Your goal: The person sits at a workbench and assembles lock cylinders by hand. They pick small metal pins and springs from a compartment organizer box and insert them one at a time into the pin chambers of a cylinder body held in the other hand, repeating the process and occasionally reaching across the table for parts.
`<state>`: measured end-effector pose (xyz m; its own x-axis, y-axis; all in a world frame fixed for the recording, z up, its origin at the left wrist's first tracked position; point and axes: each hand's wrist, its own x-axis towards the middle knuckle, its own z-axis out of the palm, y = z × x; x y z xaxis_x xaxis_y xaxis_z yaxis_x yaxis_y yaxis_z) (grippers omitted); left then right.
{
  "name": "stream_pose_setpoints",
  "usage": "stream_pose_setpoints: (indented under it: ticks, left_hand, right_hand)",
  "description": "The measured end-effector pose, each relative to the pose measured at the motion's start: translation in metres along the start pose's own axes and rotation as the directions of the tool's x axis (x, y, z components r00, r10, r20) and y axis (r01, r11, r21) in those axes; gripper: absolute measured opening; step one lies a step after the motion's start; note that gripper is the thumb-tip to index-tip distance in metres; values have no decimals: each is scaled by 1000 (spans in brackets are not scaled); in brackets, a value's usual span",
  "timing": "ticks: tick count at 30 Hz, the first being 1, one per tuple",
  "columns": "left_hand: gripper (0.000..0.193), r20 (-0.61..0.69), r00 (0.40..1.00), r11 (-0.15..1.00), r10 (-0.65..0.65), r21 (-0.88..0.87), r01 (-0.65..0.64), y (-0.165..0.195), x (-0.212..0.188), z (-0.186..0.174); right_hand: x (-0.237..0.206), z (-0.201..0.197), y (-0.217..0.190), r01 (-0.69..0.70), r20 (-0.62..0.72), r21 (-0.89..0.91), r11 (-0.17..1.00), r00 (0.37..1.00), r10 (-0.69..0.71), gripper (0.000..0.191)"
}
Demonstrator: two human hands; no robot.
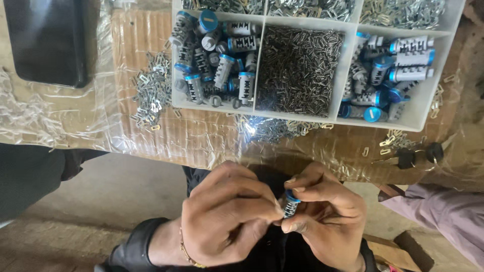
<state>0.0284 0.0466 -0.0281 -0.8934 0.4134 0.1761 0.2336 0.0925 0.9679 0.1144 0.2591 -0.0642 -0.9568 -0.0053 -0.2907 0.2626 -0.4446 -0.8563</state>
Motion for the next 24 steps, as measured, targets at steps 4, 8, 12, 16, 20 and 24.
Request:
stream_pose_setpoints:
  ticks: [4,8,12,16,20,24]
  left_hand:
    - [16,32,1000,1000,1,-15,-1,-6,-6,9]
    - [22,24,998,990,62,123,-64,-1,8,15]
    - [31,161,960,915,229,301,-269,8,25,2]
    - [32,264,964,994,9,101,-37,13,25,-8]
    - [28,176,984,991,2,134,-25,14,15,-4]
    - [31,271,956,978,110,140,-153,9,9,-7]
  right_hand:
    - [2,-5,-3,2,-17,3,1000,1000,-2,38]
    - [1,-7,-9,68,40,-42,997,997,-67,36]
    - [-1,0,-11,45,-54,-68,997,997,-49,33]
    - [-1,1,-9,-56,-12,10,998,998,56,33]
    - [-2,-7,-2,-22,79,-15,1000,997,23,37]
    - [-8,-17,2,7,77,-100,995,997,1,37]
